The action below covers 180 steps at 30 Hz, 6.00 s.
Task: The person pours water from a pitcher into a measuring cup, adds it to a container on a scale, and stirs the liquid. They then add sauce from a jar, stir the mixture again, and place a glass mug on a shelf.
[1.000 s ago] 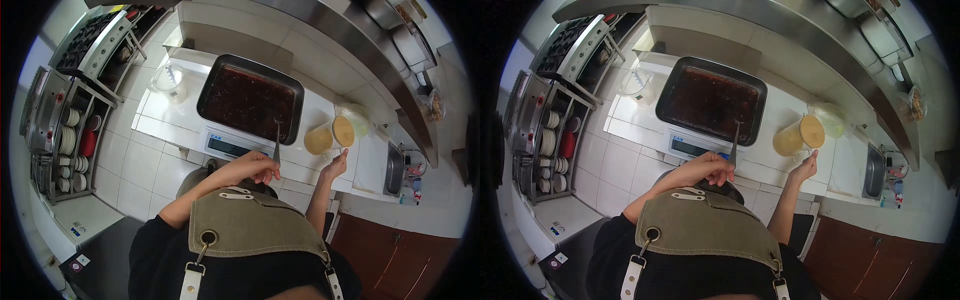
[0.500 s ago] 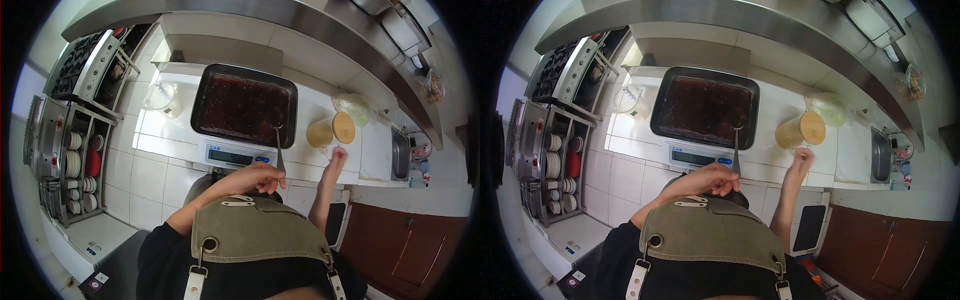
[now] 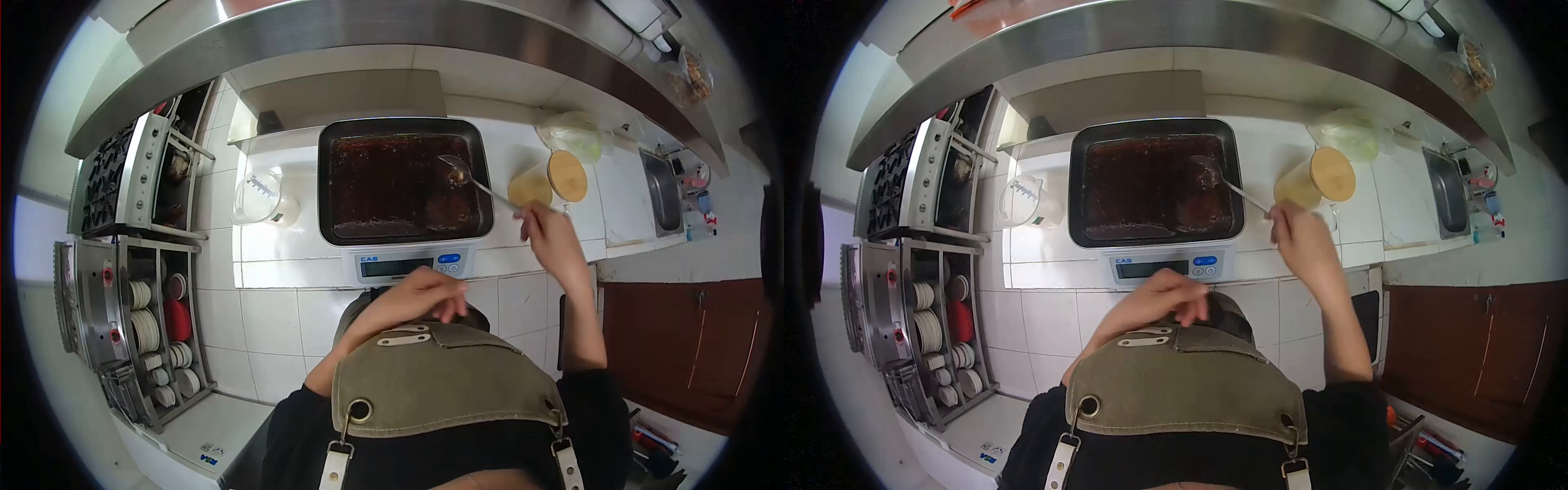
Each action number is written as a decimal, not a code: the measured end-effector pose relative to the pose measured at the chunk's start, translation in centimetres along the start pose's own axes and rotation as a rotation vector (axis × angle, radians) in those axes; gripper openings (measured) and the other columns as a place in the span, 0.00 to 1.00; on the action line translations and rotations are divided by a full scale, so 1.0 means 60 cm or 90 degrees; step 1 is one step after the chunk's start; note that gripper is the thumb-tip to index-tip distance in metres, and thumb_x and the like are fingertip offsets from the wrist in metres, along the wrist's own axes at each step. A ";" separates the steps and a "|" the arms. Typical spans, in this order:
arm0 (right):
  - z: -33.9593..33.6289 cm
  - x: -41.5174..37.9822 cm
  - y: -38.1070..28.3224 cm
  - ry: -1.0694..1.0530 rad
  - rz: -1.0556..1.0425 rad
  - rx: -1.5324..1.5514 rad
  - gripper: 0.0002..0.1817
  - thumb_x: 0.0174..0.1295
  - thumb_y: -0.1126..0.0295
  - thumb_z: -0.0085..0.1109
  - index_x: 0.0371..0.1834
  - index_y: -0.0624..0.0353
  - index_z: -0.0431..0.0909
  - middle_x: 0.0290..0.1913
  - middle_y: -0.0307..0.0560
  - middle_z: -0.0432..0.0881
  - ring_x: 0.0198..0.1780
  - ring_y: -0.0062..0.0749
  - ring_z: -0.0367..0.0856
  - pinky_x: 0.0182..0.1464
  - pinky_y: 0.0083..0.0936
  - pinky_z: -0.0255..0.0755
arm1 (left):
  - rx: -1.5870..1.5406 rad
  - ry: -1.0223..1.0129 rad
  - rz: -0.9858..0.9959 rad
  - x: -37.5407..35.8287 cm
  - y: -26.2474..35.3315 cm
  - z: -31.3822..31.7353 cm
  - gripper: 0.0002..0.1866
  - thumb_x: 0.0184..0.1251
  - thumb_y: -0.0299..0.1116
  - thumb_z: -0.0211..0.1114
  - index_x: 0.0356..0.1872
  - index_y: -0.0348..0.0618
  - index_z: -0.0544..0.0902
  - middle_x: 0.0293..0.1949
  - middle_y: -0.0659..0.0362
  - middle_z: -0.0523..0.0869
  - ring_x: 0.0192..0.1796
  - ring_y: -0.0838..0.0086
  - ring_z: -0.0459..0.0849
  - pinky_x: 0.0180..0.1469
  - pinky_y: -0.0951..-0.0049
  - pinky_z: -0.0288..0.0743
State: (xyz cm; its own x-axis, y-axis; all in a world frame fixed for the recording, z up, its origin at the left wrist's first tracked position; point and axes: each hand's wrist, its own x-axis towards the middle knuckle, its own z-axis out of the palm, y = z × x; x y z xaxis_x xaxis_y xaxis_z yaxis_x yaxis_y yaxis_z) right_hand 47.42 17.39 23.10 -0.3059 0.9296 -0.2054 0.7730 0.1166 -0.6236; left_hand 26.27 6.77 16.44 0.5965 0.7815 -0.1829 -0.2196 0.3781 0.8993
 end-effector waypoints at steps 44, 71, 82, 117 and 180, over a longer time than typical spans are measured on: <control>-0.021 0.061 -0.039 0.244 -0.153 -0.162 0.09 0.57 0.65 0.61 0.28 0.60 0.80 0.21 0.52 0.80 0.21 0.41 0.79 0.27 0.30 0.70 | 0.539 1.396 0.009 -0.282 -0.204 -0.361 0.18 0.56 0.32 0.60 0.48 0.39 0.72 0.46 0.52 0.79 0.50 0.58 0.75 0.54 0.59 0.65; 0.073 0.083 -0.037 0.189 -0.138 -0.047 0.10 0.59 0.66 0.60 0.29 0.62 0.80 0.14 0.52 0.75 0.17 0.39 0.77 0.23 0.27 0.67 | 0.554 1.404 -0.009 -0.281 -0.203 -0.358 0.17 0.57 0.32 0.59 0.48 0.38 0.73 0.47 0.53 0.78 0.50 0.60 0.75 0.54 0.60 0.66; 0.034 0.086 -0.004 0.249 -0.050 -0.113 0.12 0.59 0.65 0.60 0.27 0.63 0.80 0.14 0.49 0.74 0.14 0.33 0.70 0.22 0.27 0.64 | 0.560 1.393 -0.013 -0.281 -0.201 -0.358 0.18 0.57 0.33 0.59 0.48 0.39 0.73 0.47 0.55 0.78 0.50 0.61 0.74 0.54 0.60 0.64; 0.010 0.060 -0.029 -0.051 -0.082 -0.091 0.12 0.55 0.67 0.63 0.29 0.67 0.81 0.22 0.54 0.80 0.22 0.36 0.74 0.32 0.26 0.69 | 0.546 1.394 -0.023 -0.280 -0.200 -0.358 0.18 0.57 0.33 0.59 0.49 0.42 0.72 0.46 0.57 0.79 0.51 0.63 0.75 0.55 0.60 0.64; 0.009 0.079 0.001 0.038 0.004 0.033 0.14 0.55 0.63 0.63 0.26 0.66 0.83 0.20 0.45 0.80 0.25 0.25 0.73 0.35 0.23 0.68 | 0.538 1.374 0.018 -0.282 -0.202 -0.359 0.16 0.56 0.32 0.58 0.46 0.41 0.74 0.45 0.55 0.79 0.49 0.61 0.76 0.52 0.61 0.68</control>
State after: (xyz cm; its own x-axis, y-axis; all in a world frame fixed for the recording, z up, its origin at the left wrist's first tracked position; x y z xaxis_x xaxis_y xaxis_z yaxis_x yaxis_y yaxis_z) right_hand 45.74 21.59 21.67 -0.2669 0.9495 -0.1651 0.7448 0.0945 -0.6606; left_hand 2.22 -0.34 0.09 -0.9207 0.1978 0.3365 0.3860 0.5897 0.7094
